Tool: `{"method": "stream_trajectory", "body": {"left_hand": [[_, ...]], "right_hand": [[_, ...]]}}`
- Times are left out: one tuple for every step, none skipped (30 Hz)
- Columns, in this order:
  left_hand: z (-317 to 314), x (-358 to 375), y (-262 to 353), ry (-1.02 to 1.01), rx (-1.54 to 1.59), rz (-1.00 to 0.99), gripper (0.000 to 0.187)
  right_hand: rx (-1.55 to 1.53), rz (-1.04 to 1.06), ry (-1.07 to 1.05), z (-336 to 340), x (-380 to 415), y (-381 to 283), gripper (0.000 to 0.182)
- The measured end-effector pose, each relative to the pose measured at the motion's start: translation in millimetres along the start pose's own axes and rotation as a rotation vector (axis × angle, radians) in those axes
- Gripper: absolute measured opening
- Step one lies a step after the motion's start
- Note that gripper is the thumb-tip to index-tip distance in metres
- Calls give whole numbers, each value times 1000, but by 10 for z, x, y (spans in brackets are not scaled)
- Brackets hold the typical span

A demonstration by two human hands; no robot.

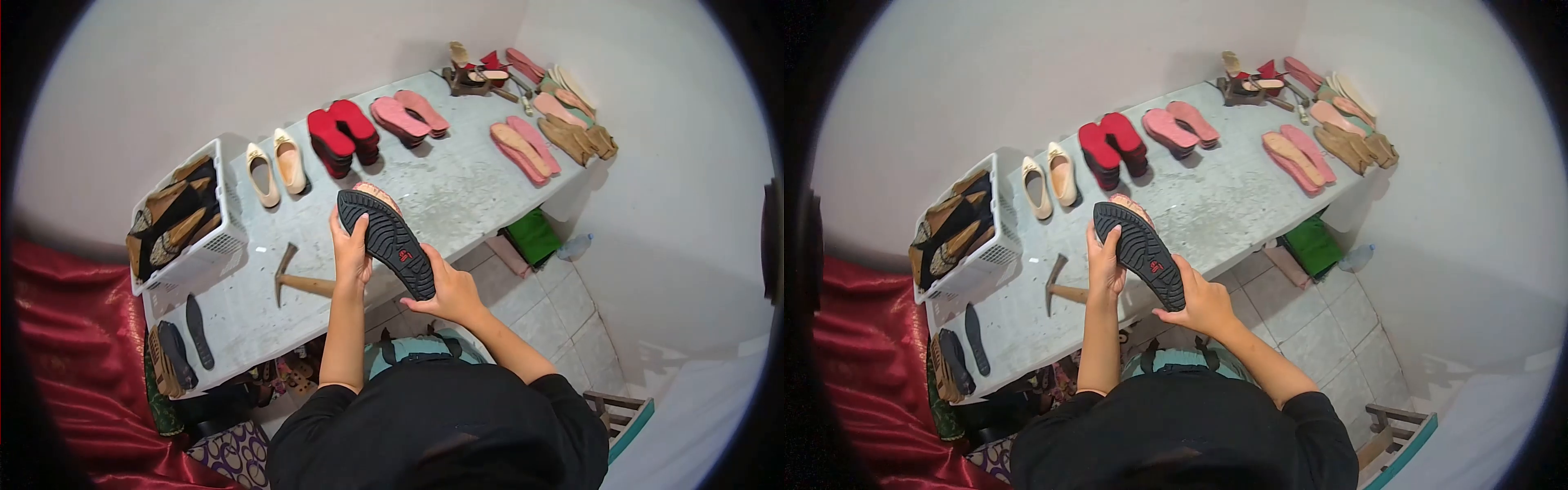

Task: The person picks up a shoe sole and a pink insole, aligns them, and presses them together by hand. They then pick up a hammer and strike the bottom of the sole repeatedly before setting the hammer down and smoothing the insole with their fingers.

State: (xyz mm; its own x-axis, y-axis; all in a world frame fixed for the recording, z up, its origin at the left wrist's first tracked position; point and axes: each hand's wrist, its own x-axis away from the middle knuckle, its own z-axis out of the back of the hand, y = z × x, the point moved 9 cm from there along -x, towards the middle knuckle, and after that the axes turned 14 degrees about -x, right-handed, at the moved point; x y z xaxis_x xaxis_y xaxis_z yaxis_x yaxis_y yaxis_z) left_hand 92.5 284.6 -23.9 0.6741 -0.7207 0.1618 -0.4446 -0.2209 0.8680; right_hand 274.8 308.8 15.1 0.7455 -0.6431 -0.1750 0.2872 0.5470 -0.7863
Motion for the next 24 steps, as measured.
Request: {"method": "stream_trajectory", "body": {"left_hand": [[-190, -71, -81, -81, -10, -1, 55], [-304, -103, -180, -88, -9, 1, 55], [-495, -64, -155, -99, -29, 1, 55], [-654, -45, -157, -108, -50, 0, 56], [-766, -49, -200, -108, -51, 2, 56], [-863, -52, -215, -104, -49, -28, 56], [-932, -62, -227, -100, -48, -57, 56], [-961, -99, -297, -96, -48, -55, 56], [-981, -147, -315, -79, -108, -106, 57], [-1005, -194, -317, -61, -168, -159, 58], [-1026, -237, -356, -55, -167, -163, 58], [-1056, -246, -322, -32, -174, -182, 55], [-1069, -273, -297, -9, -182, -200, 52], [-1075, -348, -315, -3, -187, -202, 52], [-1058, -441, -298, 32, -229, -265, 46], [-1046, -528, -279, 68, -268, -328, 41], [-1016, -631, -300, 74, -271, -328, 41], [-994, -752, -352, 52, -311, -278, 32], [-993, -872, -416, 27, -348, -228, 24], [-1001, -985, -446, 26, -347, -228, 24], [-999, -1092, -439, 57, -370, -257, 18], [-1026, -1174, -391, 88, -392, -288, 12], [-1039, -1257, -412, 101, -337, -239, 9], [-1083, -1352, -360, 99, -333, -249, 9]], "right_hand": [[60, 103, 28, 170, 24, 6, 85], [65, 101, 33, 329, 32, 91, 85], [113, 86, 1, 458, 24, 168, 88], [161, 72, -33, 556, 7, 250, 91], [160, 71, -34, 650, -9, 325, 91], [160, 115, -22, 742, -23, 347, 92], [160, 159, -10, 812, -30, 362, 93], [158, 158, -14, 846, -36, 422, 93], [161, 143, -38, 847, -52, 501, 94], [163, 131, -63, 853, -86, 561, 95], [162, 137, -67, 881, -127, 586, 95], [172, 93, -76, 902, -177, 629, 94], [180, 48, -85, 910, -228, 676, 93], [173, 51, -89, 906, -283, 689, 93], [260, 169, -13, 958, -335, 596, 91], [348, 286, 62, 1004, -372, 501, 90], [394, 282, 47, 965, -434, 544, 90], [391, 283, 44, 978, -497, 543, 90], [454, 260, -17, 959, -568, 555, 84], [519, 236, -75, 940, -640, 590, 78], [521, 235, -74, 932, -726, 673, 78], [591, 309, -4, 943, -818, 718, 68], [659, 385, 66, 967, -881, 727, 60], [663, 393, 73, 1015, -982, 718, 60]]}}
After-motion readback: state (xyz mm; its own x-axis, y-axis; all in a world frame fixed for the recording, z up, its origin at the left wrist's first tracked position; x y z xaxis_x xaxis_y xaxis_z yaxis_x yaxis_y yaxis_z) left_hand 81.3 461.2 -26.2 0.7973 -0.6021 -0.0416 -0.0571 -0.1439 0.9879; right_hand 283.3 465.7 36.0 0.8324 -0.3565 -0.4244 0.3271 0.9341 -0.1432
